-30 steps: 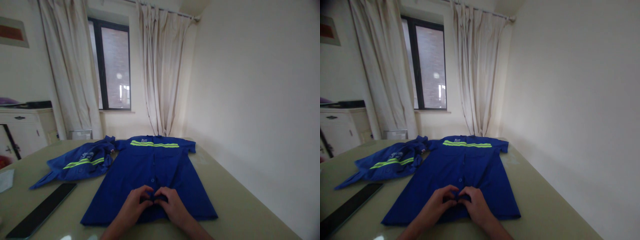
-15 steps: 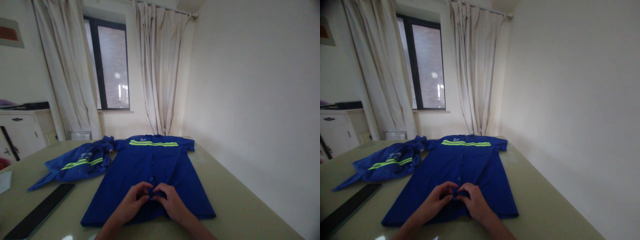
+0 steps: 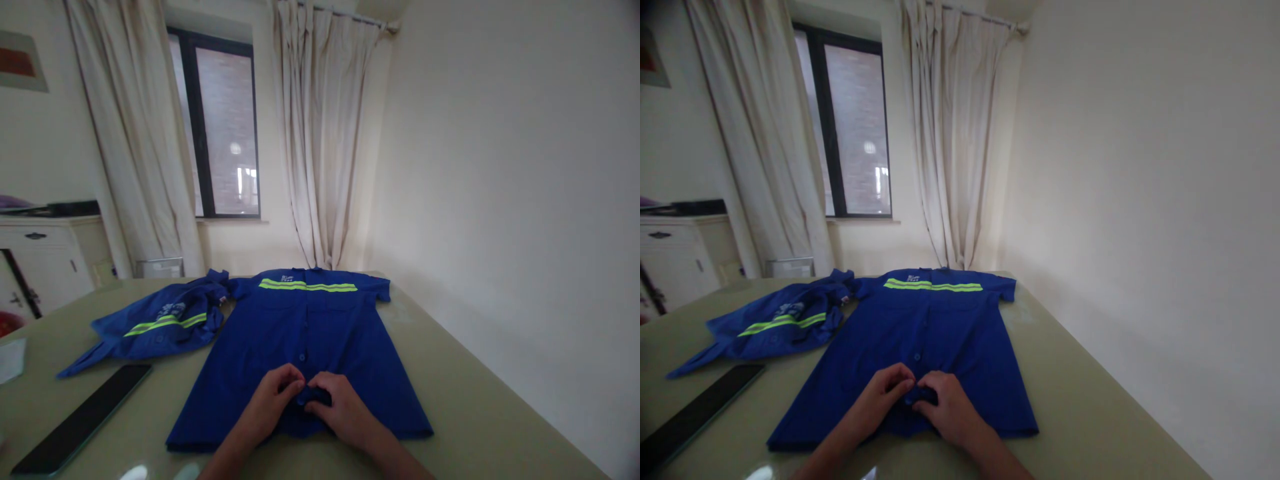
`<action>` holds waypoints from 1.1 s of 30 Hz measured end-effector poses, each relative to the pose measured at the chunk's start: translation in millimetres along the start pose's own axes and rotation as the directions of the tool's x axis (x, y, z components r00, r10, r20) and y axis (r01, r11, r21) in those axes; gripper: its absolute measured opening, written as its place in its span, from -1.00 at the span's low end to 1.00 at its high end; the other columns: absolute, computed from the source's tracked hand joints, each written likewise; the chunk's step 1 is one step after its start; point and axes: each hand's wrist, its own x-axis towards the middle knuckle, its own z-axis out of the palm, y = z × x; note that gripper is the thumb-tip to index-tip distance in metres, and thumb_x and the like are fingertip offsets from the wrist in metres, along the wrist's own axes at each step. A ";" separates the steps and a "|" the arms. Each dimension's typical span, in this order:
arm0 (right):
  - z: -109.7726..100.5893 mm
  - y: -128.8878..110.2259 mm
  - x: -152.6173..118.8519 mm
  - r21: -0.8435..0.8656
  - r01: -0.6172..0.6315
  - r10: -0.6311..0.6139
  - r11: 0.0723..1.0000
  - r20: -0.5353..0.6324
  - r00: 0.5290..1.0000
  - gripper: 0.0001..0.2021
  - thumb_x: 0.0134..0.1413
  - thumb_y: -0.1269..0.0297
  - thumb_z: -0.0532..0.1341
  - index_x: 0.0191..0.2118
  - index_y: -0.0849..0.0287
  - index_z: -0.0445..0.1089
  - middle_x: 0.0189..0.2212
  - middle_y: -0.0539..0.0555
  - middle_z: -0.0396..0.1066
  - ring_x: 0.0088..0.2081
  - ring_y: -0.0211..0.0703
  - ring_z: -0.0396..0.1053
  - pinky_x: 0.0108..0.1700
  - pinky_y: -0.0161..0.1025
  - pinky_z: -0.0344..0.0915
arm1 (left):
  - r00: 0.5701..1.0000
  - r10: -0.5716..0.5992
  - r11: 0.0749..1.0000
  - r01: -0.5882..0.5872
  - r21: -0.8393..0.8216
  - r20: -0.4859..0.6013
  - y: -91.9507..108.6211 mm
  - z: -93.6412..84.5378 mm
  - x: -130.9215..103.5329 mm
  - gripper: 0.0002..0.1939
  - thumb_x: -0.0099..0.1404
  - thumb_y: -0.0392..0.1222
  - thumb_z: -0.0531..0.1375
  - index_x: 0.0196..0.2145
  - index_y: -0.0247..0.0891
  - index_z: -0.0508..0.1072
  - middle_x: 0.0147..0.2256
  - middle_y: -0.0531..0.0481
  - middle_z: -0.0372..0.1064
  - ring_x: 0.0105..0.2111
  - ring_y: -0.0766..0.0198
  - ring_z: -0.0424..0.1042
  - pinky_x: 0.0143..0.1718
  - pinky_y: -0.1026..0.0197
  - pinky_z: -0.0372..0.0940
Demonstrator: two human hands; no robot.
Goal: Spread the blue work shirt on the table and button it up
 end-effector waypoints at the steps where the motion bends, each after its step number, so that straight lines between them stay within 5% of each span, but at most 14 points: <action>1: 1.5 -0.6 -0.4 -0.007 -0.015 0.015 1.000 -0.010 1.000 -0.79 0.06 0.27 0.39 -0.14 0.12 0.57 -0.17 0.07 0.57 -0.09 -0.03 0.47 -0.01 -0.22 0.27 | 1.000 0.005 0.999 -0.005 0.034 -0.011 1.4 2.3 -1.3 -0.68 0.36 0.07 0.15 -0.29 -0.24 0.50 -0.38 0.02 0.46 -0.32 0.22 0.38 -0.26 0.24 0.22; 7: 6.6 2.0 0.3 -0.034 -0.073 0.071 0.997 -0.034 0.997 -0.82 0.08 0.23 0.37 -0.18 0.12 0.57 -0.16 0.07 0.56 -0.06 0.01 0.45 0.04 -0.17 0.25 | 0.972 0.213 0.895 -0.153 0.419 -0.100 14.9 1.2 -12.3 -0.82 0.43 -0.13 0.11 -0.20 -0.10 0.53 -0.20 -0.01 0.49 -0.15 0.15 0.40 -0.01 0.12 0.23; 10: 6.1 6.0 1.4 -0.025 -0.111 0.109 0.994 -0.061 0.992 -0.82 0.12 0.20 0.34 -0.17 0.10 0.57 -0.16 0.06 0.56 -0.05 0.02 0.43 0.05 -0.15 0.25 | 0.946 0.323 0.808 -0.275 0.521 -0.002 23.2 -6.7 -16.1 -0.82 0.45 -0.08 0.15 -0.23 -0.06 0.56 -0.20 -0.01 0.49 -0.16 0.15 0.40 0.01 0.11 0.23; 14: 6.6 10.3 1.6 0.002 -0.130 0.130 0.992 -0.074 0.989 -0.82 0.12 0.19 0.33 -0.17 0.11 0.56 -0.16 0.06 0.55 -0.03 0.02 0.42 0.07 -0.14 0.24 | 0.949 0.305 0.777 -0.298 0.554 0.083 28.3 -10.2 -16.9 -0.79 0.45 -0.06 0.15 -0.24 -0.05 0.59 -0.22 0.00 0.52 -0.18 0.14 0.42 -0.02 0.10 0.24; 22: 5.4 8.4 1.3 -0.023 -0.028 0.027 0.999 -0.024 0.999 -0.86 0.18 0.18 0.32 -0.20 0.11 0.52 -0.16 0.06 0.53 -0.06 -0.05 0.42 0.03 -0.20 0.24 | 0.983 0.174 0.941 -0.147 0.304 -0.062 23.6 2.1 -16.5 -0.81 0.41 -0.15 0.12 -0.35 -0.15 0.47 -0.26 -0.01 0.45 -0.20 0.17 0.40 -0.09 0.15 0.24; 30: -6.2 -3.5 4.4 -0.019 -0.011 0.011 1.000 -0.023 1.000 -0.67 0.22 -0.03 0.27 -0.34 0.16 0.51 -0.36 0.01 0.51 -0.26 -0.12 0.42 -0.18 -0.27 0.23 | 0.999 -0.001 0.999 0.002 0.041 -0.039 16.1 2.0 -11.2 -0.71 0.38 0.02 0.12 -0.35 -0.23 0.44 -0.39 0.05 0.39 -0.33 0.24 0.33 -0.27 0.24 0.21; 33: -10.7 -0.2 5.9 0.120 -0.017 0.023 0.993 -0.053 0.998 -0.58 0.34 -0.10 0.12 -0.21 0.14 0.53 -0.40 -0.01 0.49 -0.30 -0.16 0.42 -0.22 -0.28 0.26 | 1.000 -0.012 1.000 0.012 -0.006 -0.022 21.0 -1.9 -12.3 -0.74 0.30 0.03 0.22 -0.25 -0.23 0.46 -0.40 0.09 0.41 -0.36 0.27 0.36 -0.30 0.27 0.21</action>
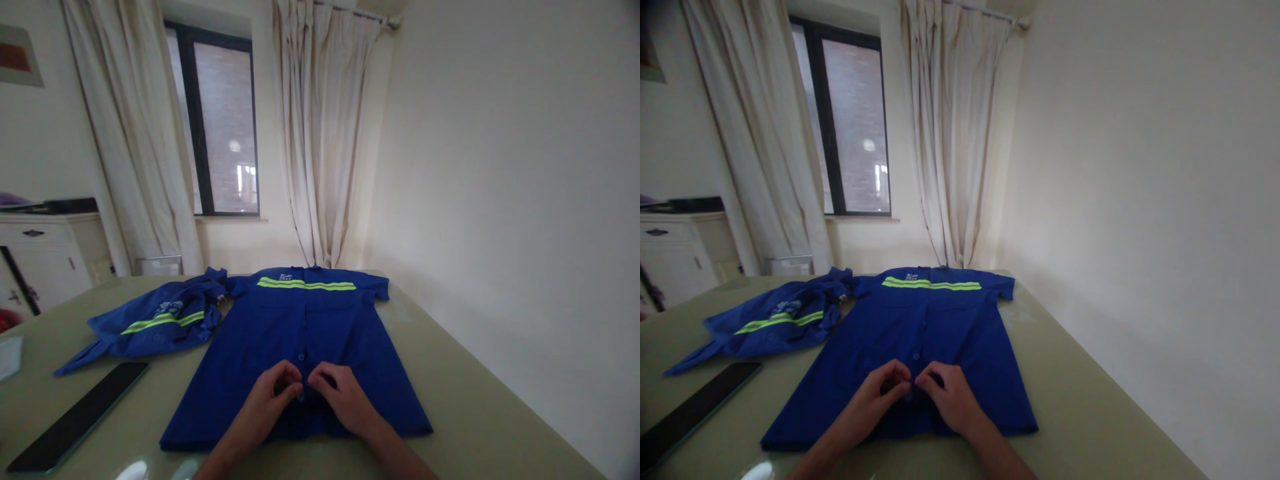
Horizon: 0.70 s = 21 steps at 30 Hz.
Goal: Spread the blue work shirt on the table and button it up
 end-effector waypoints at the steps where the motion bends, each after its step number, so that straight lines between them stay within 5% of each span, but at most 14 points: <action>1: -1.0 1.9 0.3 0.062 -0.006 0.007 0.998 -0.015 1.000 -0.55 0.38 -0.11 0.05 -0.09 0.13 0.51 -0.38 -0.01 0.48 -0.34 -0.18 0.41 -0.24 -0.28 0.28 | 0.999 -0.012 1.000 0.012 0.002 0.032 0.8 -0.7 -0.8 -0.72 0.28 0.04 0.24 -0.21 -0.23 0.47 -0.42 0.10 0.41 -0.38 0.28 0.37 -0.33 0.28 0.20; 4: -0.9 7.6 -0.7 0.105 -0.012 0.022 0.994 -0.095 0.995 -0.51 0.42 -0.09 -0.03 0.23 0.07 0.31 -0.27 0.00 0.45 -0.40 -0.23 0.39 -0.28 -0.29 0.32 | 0.979 -0.121 0.990 0.108 0.087 0.162 -1.4 1.7 -3.4 -0.64 0.36 0.13 0.12 -0.24 -0.24 0.46 -0.53 0.11 0.41 -0.54 0.32 0.36 -0.46 0.30 0.15; 7: 2.8 7.2 -0.1 -0.129 0.051 -0.058 0.990 -0.054 0.997 -0.59 0.41 -0.04 0.02 0.21 -0.04 0.34 -0.15 0.03 0.46 -0.22 -0.19 0.43 -0.09 -0.26 0.32 | 0.982 -0.150 0.949 0.111 0.295 0.113 -5.5 8.1 -5.8 -0.65 0.41 0.09 0.04 -0.28 -0.20 0.46 -0.54 0.10 0.43 -0.58 0.30 0.36 -0.46 0.27 0.18; 10: 8.6 -0.8 9.3 -0.406 0.038 -0.010 0.913 0.071 0.997 -0.64 0.37 -0.07 0.04 -0.06 -0.05 0.50 -0.22 0.03 0.49 -0.20 -0.12 0.45 -0.14 -0.23 0.28 | 1.000 0.028 0.850 -0.023 0.526 -0.002 -7.9 9.6 -8.3 -0.78 0.29 -0.04 0.22 -0.15 -0.15 0.50 -0.25 -0.03 0.55 -0.24 0.15 0.49 -0.17 0.17 0.28; 14: 20.8 -7.3 27.2 -0.583 -0.108 0.148 0.805 0.021 0.989 -0.73 0.19 -0.05 0.21 -0.32 0.04 0.46 -0.40 0.03 0.50 -0.34 -0.09 0.45 -0.32 -0.26 0.17 | 0.993 0.115 0.755 -0.109 0.647 0.033 -19.5 1.5 -9.7 -0.49 0.33 0.09 0.22 0.17 -0.13 0.42 0.23 -0.14 0.35 0.21 -0.05 0.31 0.23 -0.08 0.17; 17: 29.1 -1.3 30.4 -0.597 -0.192 0.162 0.779 -0.103 0.981 -0.97 0.07 0.26 0.24 -0.34 0.05 0.41 -0.44 -0.01 0.48 -0.38 -0.13 0.44 -0.36 -0.29 0.10 | 0.986 0.133 0.701 -0.165 0.693 0.101 -35.6 -2.1 -7.8 -0.47 0.49 0.02 0.01 0.35 -0.08 0.21 0.39 -0.03 0.11 0.38 0.06 0.08 0.39 -0.11 -0.04; 21: 25.7 8.8 25.2 -0.381 -0.178 0.118 0.907 -0.176 0.977 -0.73 -0.06 0.46 0.19 -0.19 0.02 0.36 -0.53 -0.13 0.37 -0.47 -0.24 0.36 -0.39 -0.35 0.08 | 0.975 0.159 0.640 -0.222 0.735 0.157 -45.0 0.3 -5.9 -0.43 0.50 -0.19 -0.08 0.42 -0.07 0.05 0.40 0.06 0.06 0.40 0.21 0.03 0.43 -0.05 -0.08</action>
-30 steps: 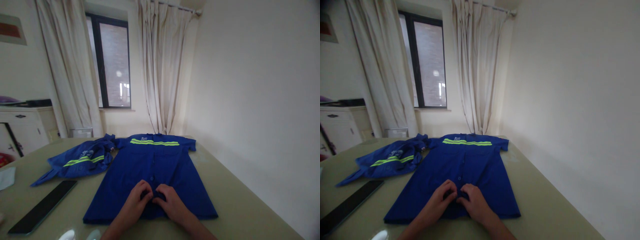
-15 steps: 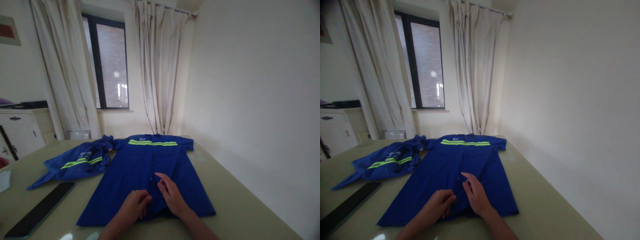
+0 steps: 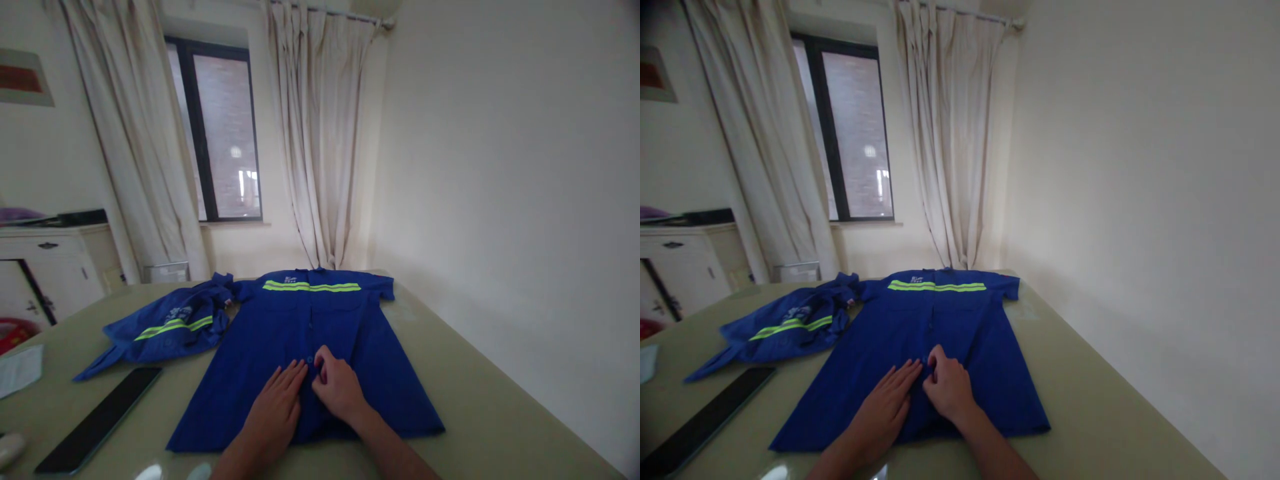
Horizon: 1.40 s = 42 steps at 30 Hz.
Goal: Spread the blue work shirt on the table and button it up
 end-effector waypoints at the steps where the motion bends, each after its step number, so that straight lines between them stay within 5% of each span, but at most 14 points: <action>1: -2.7 2.4 -0.1 0.119 0.032 -0.029 0.992 -0.023 0.999 -0.72 -0.06 0.45 0.18 -0.17 0.03 0.34 -0.54 -0.15 0.32 -0.49 -0.26 0.32 -0.40 -0.36 0.10 | 1.000 -0.006 1.000 0.006 0.010 0.002 2.0 -1.2 0.5 -0.44 0.50 -0.16 -0.07 0.41 -0.08 0.06 0.40 0.06 0.08 0.39 0.20 0.05 0.42 -0.04 -0.06; 5: -13.5 6.2 2.0 0.447 0.186 -0.127 0.875 -0.159 0.979 -0.86 0.05 0.37 0.17 -0.23 0.09 0.37 -0.56 -0.16 0.18 -0.53 -0.29 0.19 -0.45 -0.36 0.11 | 0.994 -0.114 0.992 0.113 0.046 0.005 19.9 -18.6 7.7 -0.52 0.49 -0.14 -0.05 0.30 -0.15 0.30 0.30 -0.04 0.29 0.28 0.11 0.28 0.30 -0.03 0.16; 9: -13.3 6.5 1.4 0.498 0.198 -0.138 0.844 -0.154 0.978 -0.88 0.05 0.38 0.15 -0.32 0.12 0.44 -0.60 -0.14 0.17 -0.55 -0.29 0.12 -0.47 -0.34 0.04 | 0.975 -0.223 0.966 0.221 0.133 -0.005 41.7 -34.0 29.7 -0.65 0.42 -0.26 0.00 0.02 -0.20 0.50 -0.01 -0.13 0.54 0.00 0.01 0.50 -0.03 0.00 0.36; 13: -9.7 9.0 0.2 0.491 0.169 -0.116 0.854 -0.137 0.984 -0.86 0.01 0.41 0.15 -0.37 0.14 0.47 -0.63 -0.13 0.18 -0.57 -0.29 0.09 -0.50 -0.32 0.00 | 0.946 -0.299 0.932 0.318 0.175 -0.125 46.9 -23.5 52.7 -0.70 0.44 -0.29 -0.03 -0.16 -0.23 0.51 -0.17 -0.14 0.50 -0.10 0.03 0.48 -0.10 0.06 0.32; 18: -9.2 11.0 2.4 0.526 0.143 -0.082 0.839 -0.138 0.987 -0.83 -0.04 0.43 0.15 -0.34 0.14 0.47 -0.61 -0.14 0.19 -0.56 -0.29 0.13 -0.49 -0.33 0.03 | 0.952 -0.259 0.966 0.259 -0.017 -0.165 30.3 -4.2 56.0 -0.79 0.42 -0.27 0.04 -0.17 -0.20 0.47 -0.15 -0.09 0.43 -0.12 0.10 0.41 -0.08 0.11 0.26; 23: -5.3 14.9 4.6 0.573 0.128 -0.088 0.810 -0.096 0.991 -0.83 0.08 0.39 0.12 -0.28 0.12 0.46 -0.57 -0.12 0.21 -0.53 -0.27 0.18 -0.46 -0.33 0.08 | 0.944 -0.202 0.945 0.118 -0.305 -0.260 31.9 -5.2 52.7 -0.76 0.43 -0.21 0.03 -0.16 -0.18 0.49 -0.12 -0.08 0.44 -0.10 0.10 0.40 -0.02 0.10 0.26; 28: -6.3 11.3 -0.2 0.510 0.184 -0.175 0.840 -0.066 0.982 -0.83 0.22 0.36 0.07 -0.22 0.09 0.42 -0.51 -0.11 0.29 -0.47 -0.26 0.23 -0.37 -0.32 0.15 | 0.972 -0.214 0.627 0.059 -0.777 -0.098 37.9 -2.1 58.5 -0.64 0.43 0.02 0.05 -0.22 -0.24 0.55 -0.27 -0.05 0.55 -0.22 0.12 0.48 -0.13 0.15 0.33; 33: -14.1 0.6 -1.6 0.359 0.154 -0.118 0.920 -0.120 0.986 -0.81 0.29 0.32 0.04 -0.18 0.07 0.41 -0.47 -0.07 0.39 -0.43 -0.22 0.35 -0.32 -0.31 0.18 | 0.984 -0.179 0.360 0.089 -0.929 0.025 33.3 -4.0 58.9 -0.59 0.28 0.07 0.24 -0.05 -0.24 0.57 -0.15 -0.07 0.58 -0.11 0.09 0.49 -0.02 0.12 0.33; 38: -18.9 4.9 3.6 0.105 -0.047 0.062 0.993 -0.147 0.987 -0.83 0.25 0.16 0.18 -0.10 0.03 0.42 -0.51 -0.09 0.40 -0.44 -0.19 0.40 -0.36 -0.30 0.14 | 0.989 -0.147 0.466 0.096 -0.879 0.030 44.0 -2.8 53.9 -0.64 0.21 -0.12 0.25 -0.06 -0.29 0.56 -0.27 -0.04 0.55 -0.34 0.24 0.45 -0.28 0.23 0.33; 42: -20.5 18.0 8.7 0.114 -0.111 0.121 0.987 -0.085 0.989 -0.77 0.11 0.37 0.20 -0.10 0.04 0.42 -0.47 -0.09 0.45 -0.41 -0.22 0.42 -0.35 -0.32 0.14 | 0.965 -0.196 0.488 0.250 -0.836 0.174 52.5 5.2 49.3 -0.62 0.16 -0.14 0.23 -0.09 -0.35 0.53 -0.49 0.10 0.39 -0.57 0.38 0.28 -0.54 0.31 0.14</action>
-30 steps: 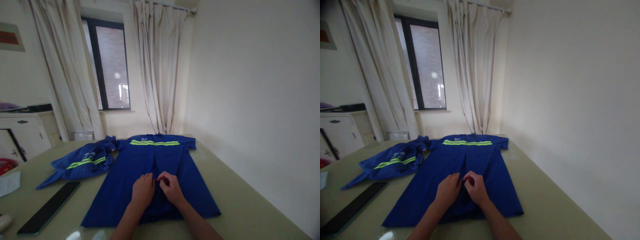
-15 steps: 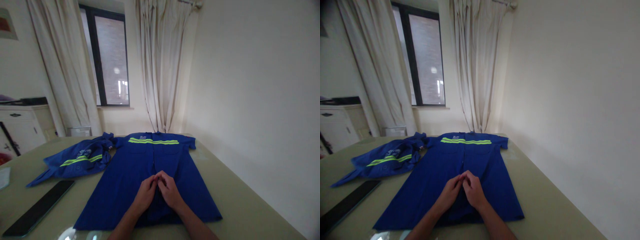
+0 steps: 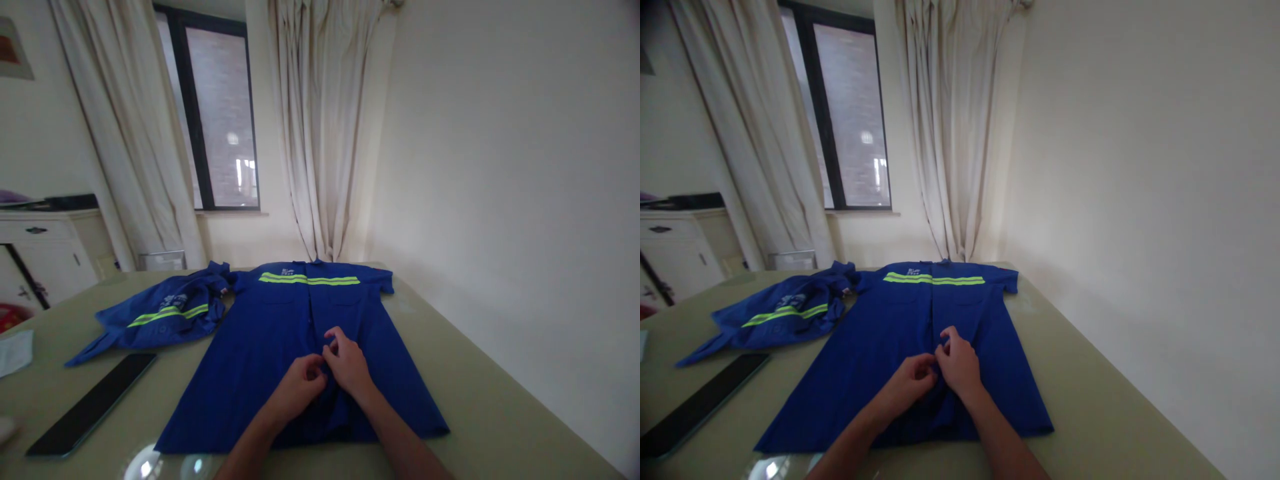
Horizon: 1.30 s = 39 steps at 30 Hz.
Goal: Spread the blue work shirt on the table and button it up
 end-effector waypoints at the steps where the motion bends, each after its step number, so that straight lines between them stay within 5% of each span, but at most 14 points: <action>1: 0.1 3.4 1.8 0.043 0.011 -0.012 0.999 0.019 1.000 -0.76 0.07 0.43 0.18 -0.14 0.05 0.43 -0.47 -0.09 0.45 -0.42 -0.23 0.40 -0.35 -0.33 0.15 | 0.999 -0.040 0.999 0.040 -0.014 0.006 -1.4 1.3 -0.7 -0.61 0.14 -0.13 0.24 -0.09 -0.35 0.52 -0.52 0.13 0.36 -0.59 0.39 0.26 -0.55 0.31 0.12; 7: 5.7 17.6 13.9 0.494 -0.007 -0.045 0.869 0.094 0.995 -0.81 0.02 0.34 0.16 -0.20 0.14 0.43 -0.54 -0.11 0.30 -0.53 -0.26 0.29 -0.42 -0.32 0.20 | 0.989 -0.146 0.975 0.139 -0.176 -0.026 -4.8 -6.6 -0.8 -0.41 -0.01 0.03 0.42 -0.07 -0.30 0.44 -0.52 0.19 0.34 -0.56 0.38 0.31 -0.51 0.31 0.18; 12: 3.6 12.3 15.7 0.599 0.048 -0.061 0.799 0.002 0.998 -0.83 0.05 0.20 0.21 -0.24 0.13 0.37 -0.53 -0.10 0.29 -0.49 -0.24 0.28 -0.41 -0.31 0.20 | 0.984 -0.173 0.963 0.159 -0.219 -0.047 -1.4 -14.6 2.0 -0.44 0.00 0.22 0.42 -0.24 -0.28 0.49 -0.58 0.19 0.32 -0.58 0.40 0.29 -0.51 0.32 0.18; 19: -4.4 -1.4 6.9 0.468 0.207 -0.243 0.859 0.018 0.970 -0.86 0.15 0.25 0.14 -0.31 0.15 0.42 -0.41 -0.01 0.40 -0.37 -0.20 0.33 -0.28 -0.27 0.23 | 0.979 -0.010 0.983 -0.028 -0.181 -0.202 -4.6 -9.3 8.3 -0.56 0.09 0.07 0.37 -0.17 -0.28 0.57 -0.26 -0.06 0.57 -0.25 0.19 0.52 -0.26 0.21 0.39; 24: -2.7 1.5 7.6 0.442 0.191 -0.195 0.876 -0.037 0.980 -0.89 0.09 0.30 0.16 -0.33 0.15 0.43 -0.48 -0.04 0.38 -0.44 -0.24 0.29 -0.37 -0.31 0.19 | 0.950 -0.145 0.966 0.075 -0.248 -0.277 -5.3 -15.9 10.7 -0.59 0.11 0.06 0.34 -0.19 -0.30 0.58 -0.35 -0.06 0.54 -0.41 0.27 0.49 -0.33 0.20 0.41; 32: -3.4 2.2 7.7 0.488 0.135 -0.180 0.862 0.046 0.983 -0.90 -0.02 0.31 0.27 -0.31 0.14 0.45 -0.47 -0.06 0.40 -0.44 -0.24 0.32 -0.38 -0.33 0.22 | 0.959 -0.004 0.995 -0.026 -0.101 -0.283 -1.7 -10.6 9.0 -0.54 0.10 0.14 0.32 -0.23 -0.32 0.62 -0.44 -0.01 0.53 -0.43 0.24 0.45 -0.40 0.24 0.30; 39: -9.1 5.2 5.5 0.140 0.179 -0.176 0.974 -0.030 0.984 -0.83 -0.09 0.49 0.18 -0.45 0.11 0.48 -0.52 -0.07 0.30 -0.45 -0.25 0.25 -0.35 -0.30 0.13 | 0.931 -0.064 0.997 0.042 -0.069 -0.359 -12.3 -24.2 9.7 -0.47 0.03 0.10 0.33 -0.14 -0.35 0.61 -0.39 -0.06 0.55 -0.42 0.20 0.45 -0.39 0.20 0.28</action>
